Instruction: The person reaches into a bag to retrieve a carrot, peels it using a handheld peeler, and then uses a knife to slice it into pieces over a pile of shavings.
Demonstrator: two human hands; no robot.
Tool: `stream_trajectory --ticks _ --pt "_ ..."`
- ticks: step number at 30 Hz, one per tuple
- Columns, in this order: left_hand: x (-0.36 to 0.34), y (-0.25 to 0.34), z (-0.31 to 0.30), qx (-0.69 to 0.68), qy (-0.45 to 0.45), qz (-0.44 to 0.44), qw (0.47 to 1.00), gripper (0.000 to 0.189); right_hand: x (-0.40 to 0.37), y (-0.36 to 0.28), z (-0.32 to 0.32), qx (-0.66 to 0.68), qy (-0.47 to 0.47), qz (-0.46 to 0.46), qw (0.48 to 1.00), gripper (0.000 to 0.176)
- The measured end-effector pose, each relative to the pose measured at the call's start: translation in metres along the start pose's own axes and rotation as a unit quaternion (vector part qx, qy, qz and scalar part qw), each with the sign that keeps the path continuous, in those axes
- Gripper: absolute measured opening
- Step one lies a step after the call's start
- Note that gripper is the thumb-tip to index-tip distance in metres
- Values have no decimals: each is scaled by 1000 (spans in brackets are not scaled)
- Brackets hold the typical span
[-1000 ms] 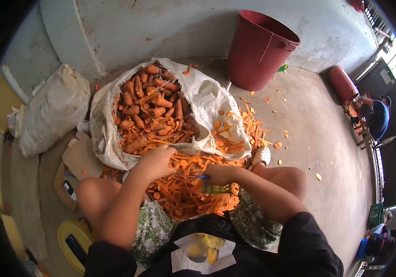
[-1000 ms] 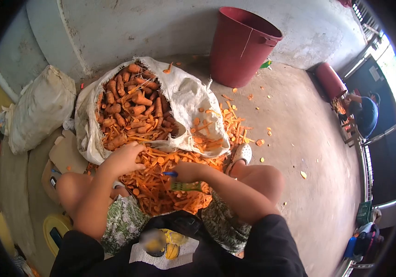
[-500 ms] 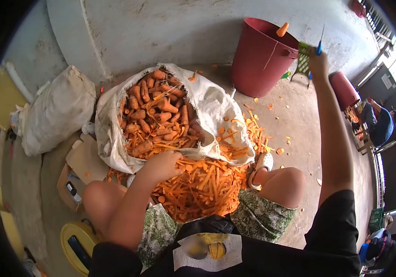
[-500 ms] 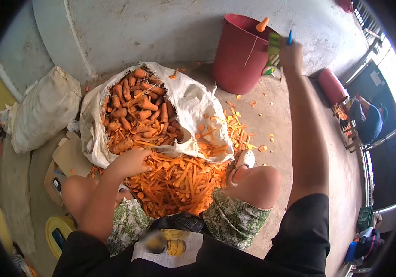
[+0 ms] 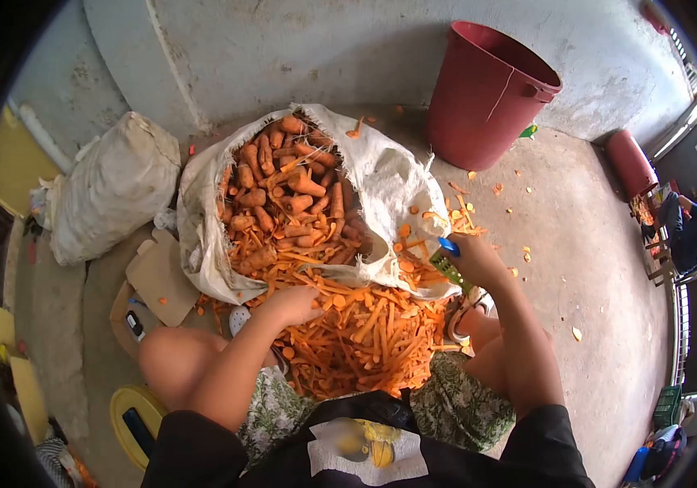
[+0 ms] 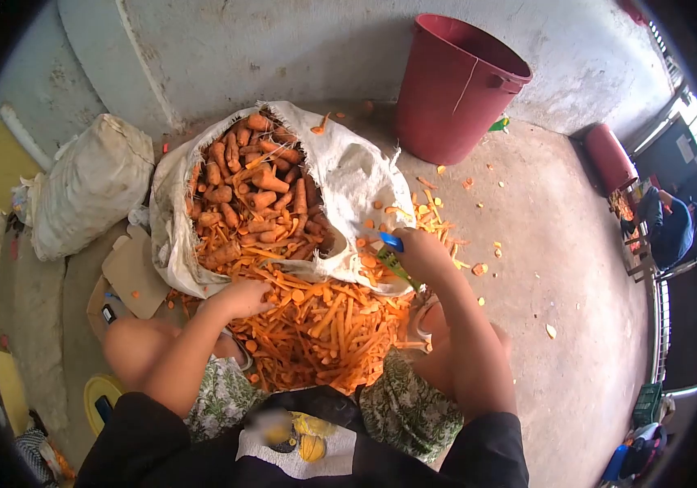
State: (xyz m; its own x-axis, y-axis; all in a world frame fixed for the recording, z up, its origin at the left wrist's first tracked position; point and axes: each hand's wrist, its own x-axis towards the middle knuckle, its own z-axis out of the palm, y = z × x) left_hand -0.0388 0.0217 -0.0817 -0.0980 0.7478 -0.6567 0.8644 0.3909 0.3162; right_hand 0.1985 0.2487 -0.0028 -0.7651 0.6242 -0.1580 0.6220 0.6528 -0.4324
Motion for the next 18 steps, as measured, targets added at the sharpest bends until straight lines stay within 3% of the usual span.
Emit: stream_trajectory --ticks 4,6,8,10,12,14,18 --pt "25 -18 20 -41 -45 -53 997 38 11 7 -8 4 -31 37 999 17" --pt "49 -39 31 -13 -42 -36 998 33 18 17 -7 -31 -56 38 997 18" --pt "88 -74 35 -209 -35 3 977 28 21 21 -6 -65 -104 60 991 17" --pt "126 -99 27 -183 4 -98 978 24 24 20 -7 -51 -98 61 992 15" --pt "165 -106 6 -279 46 -129 950 23 30 22 -9 7 -69 58 996 14" --pt "194 -97 -16 -316 111 -165 927 24 34 31 -7 6 -62 54 997 17" --pt "261 -88 -33 -351 150 -231 895 25 42 46 -4 0 -69 66 995 20"
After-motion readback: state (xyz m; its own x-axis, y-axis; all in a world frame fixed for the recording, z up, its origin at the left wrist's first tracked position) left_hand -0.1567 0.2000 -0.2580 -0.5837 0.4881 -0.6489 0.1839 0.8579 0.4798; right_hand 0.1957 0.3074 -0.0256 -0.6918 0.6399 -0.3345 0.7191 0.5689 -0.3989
